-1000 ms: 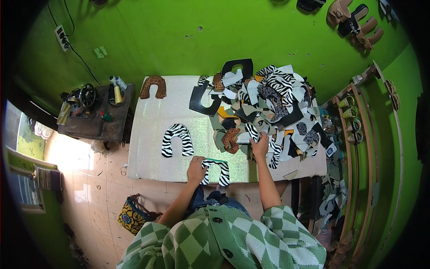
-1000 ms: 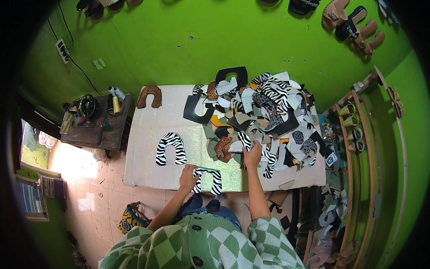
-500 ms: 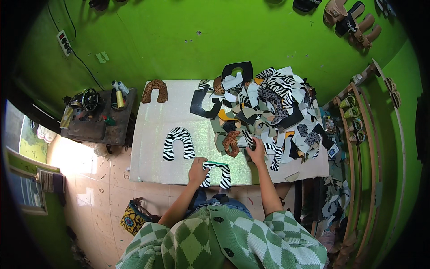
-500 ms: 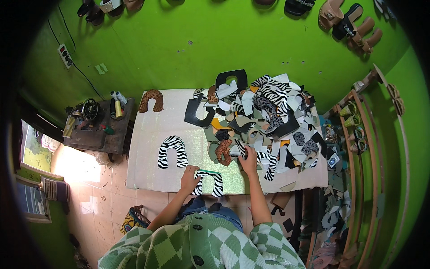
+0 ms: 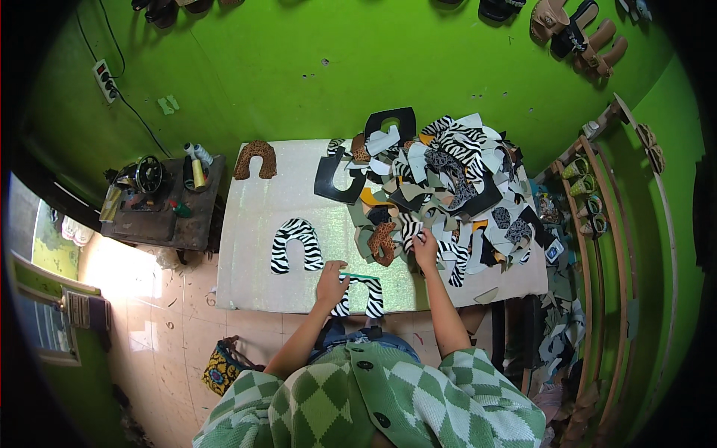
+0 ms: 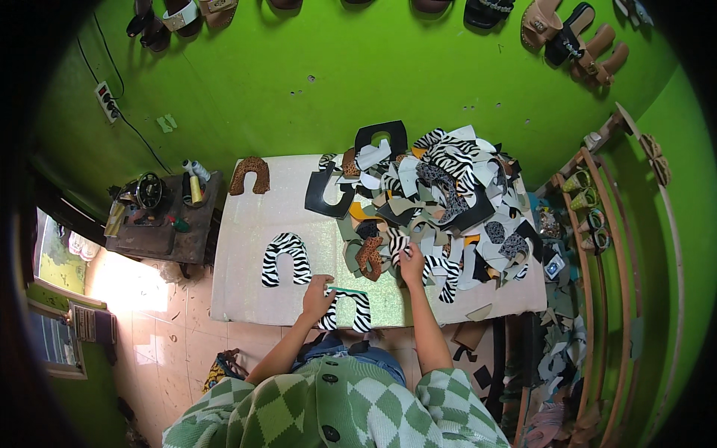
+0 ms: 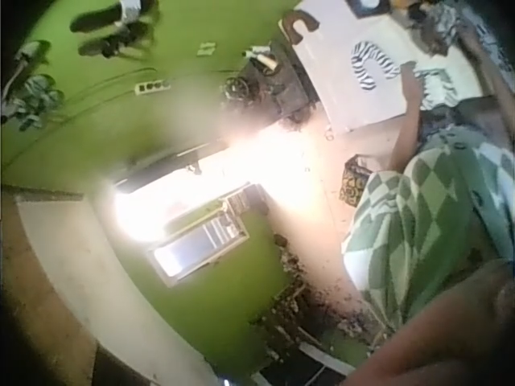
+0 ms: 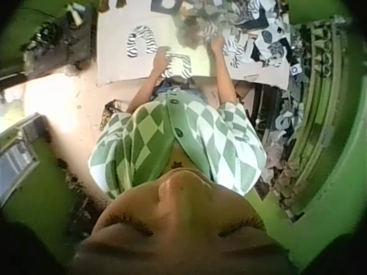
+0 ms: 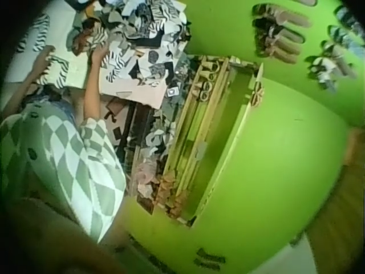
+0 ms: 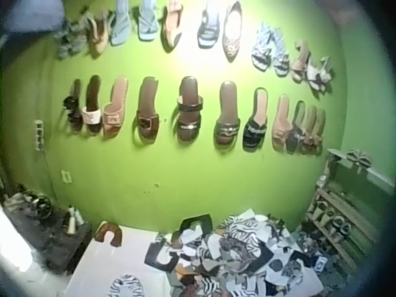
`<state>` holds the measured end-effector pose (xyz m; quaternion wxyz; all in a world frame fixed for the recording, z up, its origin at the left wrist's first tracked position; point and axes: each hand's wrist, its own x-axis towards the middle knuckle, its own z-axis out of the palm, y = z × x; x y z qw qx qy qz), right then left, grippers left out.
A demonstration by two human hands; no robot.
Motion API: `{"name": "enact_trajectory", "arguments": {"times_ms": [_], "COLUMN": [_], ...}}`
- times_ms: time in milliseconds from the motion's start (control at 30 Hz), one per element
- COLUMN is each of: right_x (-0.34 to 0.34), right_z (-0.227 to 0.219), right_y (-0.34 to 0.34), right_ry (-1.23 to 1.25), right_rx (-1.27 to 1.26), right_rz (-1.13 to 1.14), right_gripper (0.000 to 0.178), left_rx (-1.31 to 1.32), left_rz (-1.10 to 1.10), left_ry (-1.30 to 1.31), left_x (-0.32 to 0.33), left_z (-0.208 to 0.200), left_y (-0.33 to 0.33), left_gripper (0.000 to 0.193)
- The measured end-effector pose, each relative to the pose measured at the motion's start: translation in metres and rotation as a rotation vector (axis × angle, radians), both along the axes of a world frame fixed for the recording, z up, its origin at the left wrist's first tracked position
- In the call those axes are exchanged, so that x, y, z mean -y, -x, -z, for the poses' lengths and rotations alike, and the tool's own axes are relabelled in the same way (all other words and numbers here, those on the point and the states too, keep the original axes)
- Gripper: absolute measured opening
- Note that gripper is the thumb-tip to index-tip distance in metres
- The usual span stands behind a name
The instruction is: Sorting and matching zebra-patterned shoe upper components on a workbench.
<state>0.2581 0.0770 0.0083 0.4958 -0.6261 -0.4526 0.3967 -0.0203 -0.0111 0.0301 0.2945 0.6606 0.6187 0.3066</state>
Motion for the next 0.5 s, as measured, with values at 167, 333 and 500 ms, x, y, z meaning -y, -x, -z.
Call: {"name": "enact_trajectory", "arguments": {"times_ms": [167, 333, 500], "right_x": [0.003, 0.010, 0.028], "right_z": [-0.045, -0.036, -0.038], "right_y": [0.010, 0.003, 0.041], "right_ry": [0.135, 0.272, 0.290], "right_rx": [-0.420, -0.471, -0.585], "right_rz": [0.162, 0.124, -0.076], "right_gripper": [0.017, 0.034, 0.045], "left_rx": [0.160, 0.189, 0.722], "left_rz": [-0.005, 0.011, 0.091], "left_ry": [0.067, 0.086, 0.395], "left_x": [-0.007, -0.021, -0.035], "left_z": [-0.007, -0.009, 0.010], "left_y": [0.001, -0.009, -0.031], "left_gripper": [0.035, 0.036, 0.038]}}
